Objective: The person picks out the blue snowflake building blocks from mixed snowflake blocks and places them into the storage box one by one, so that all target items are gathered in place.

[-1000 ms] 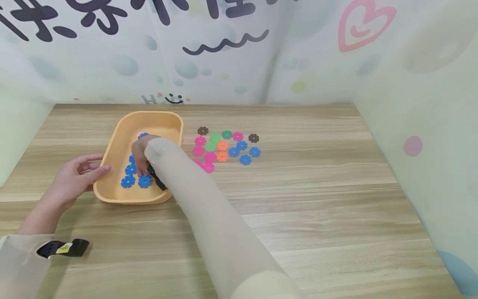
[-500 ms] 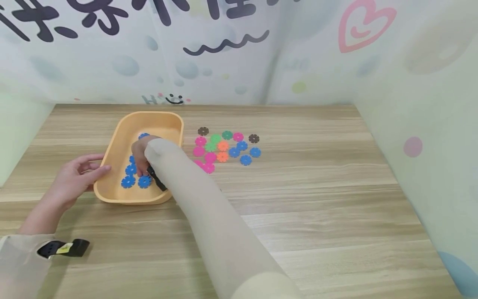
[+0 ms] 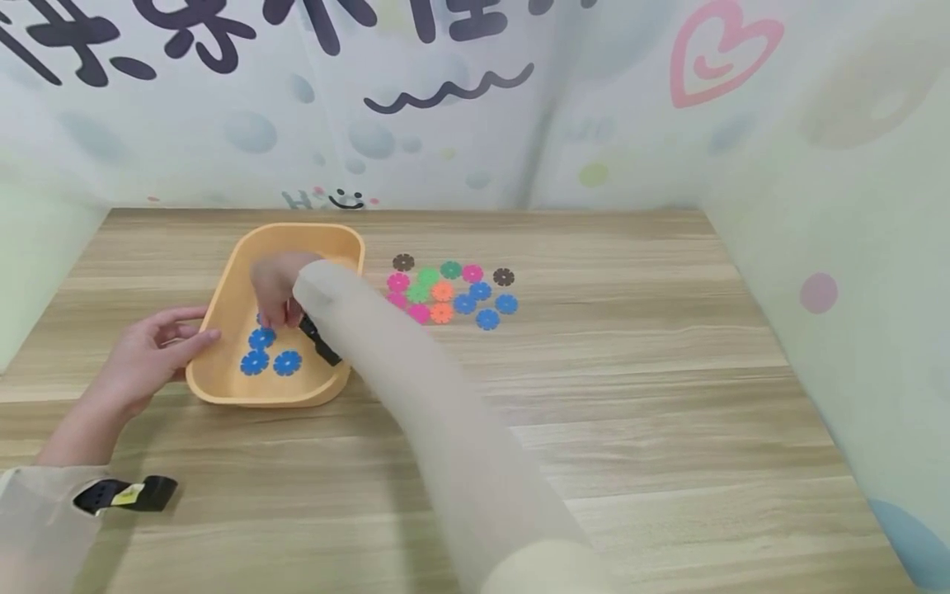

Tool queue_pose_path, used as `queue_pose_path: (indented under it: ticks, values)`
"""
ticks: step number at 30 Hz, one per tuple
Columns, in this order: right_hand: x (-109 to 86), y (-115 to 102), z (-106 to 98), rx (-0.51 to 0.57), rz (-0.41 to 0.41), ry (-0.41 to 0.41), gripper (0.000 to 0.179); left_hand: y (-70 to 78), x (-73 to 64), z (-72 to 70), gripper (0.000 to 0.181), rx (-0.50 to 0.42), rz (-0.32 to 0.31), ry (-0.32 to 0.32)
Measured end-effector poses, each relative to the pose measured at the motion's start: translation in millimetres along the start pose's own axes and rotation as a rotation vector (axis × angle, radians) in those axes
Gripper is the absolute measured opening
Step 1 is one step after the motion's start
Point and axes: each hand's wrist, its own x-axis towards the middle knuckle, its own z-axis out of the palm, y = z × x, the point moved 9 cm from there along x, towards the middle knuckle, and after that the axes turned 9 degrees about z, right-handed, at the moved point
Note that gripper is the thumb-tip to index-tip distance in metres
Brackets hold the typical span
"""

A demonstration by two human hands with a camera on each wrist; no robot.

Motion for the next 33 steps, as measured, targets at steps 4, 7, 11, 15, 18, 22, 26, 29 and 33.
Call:
queue_pose_path:
  ticks: [4, 7, 11, 15, 18, 22, 26, 29, 33]
  values:
    - [-23.3, -4, -19, -0.074, -0.131, 0.101, 0.016, 0.4, 0.1, 1.2, 0.058, 0.002, -0.006, -0.001]
    - [-38.9, 1, -28, -0.076, -0.229, 0.17, 0.016, -0.7, 0.0, 1.8, 0.058, 0.014, -0.014, 0.0]
    - [-61.3, 22, -36, 0.0, -0.33, 0.225, 0.017, -2.7, -0.4, 2.3, 0.059, 0.042, -0.022, -0.002]
    - [-82.3, 51, -40, 0.039, -0.377, 0.279, 0.017, -2.5, -0.6, 1.7, 0.059, 0.056, -0.02, 0.0]
    - [-93.4, 78, -40, 0.042, -0.388, 0.334, 0.017, -1.0, 0.0, 1.6, 0.059, 0.053, -0.015, 0.0]
    - [-98.4, 121, -32, 0.059, -0.321, 0.377, 0.018, 0.0, -0.1, 0.9, 0.059, 0.033, -0.009, -0.001]
    - [-100.0, 166, -20, 0.104, -0.246, 0.387, 0.017, -0.7, 0.0, 0.3, 0.059, 0.025, -0.004, 0.0]
    - [-100.9, 196, -14, 0.139, -0.221, 0.411, 0.016, -2.8, 0.5, 0.3, 0.059, 0.035, -0.007, 0.0]
    - [-100.7, 232, -7, 0.18, -0.181, 0.452, 0.016, -4.0, 0.9, 0.8, 0.059, 0.043, -0.01, 0.003]
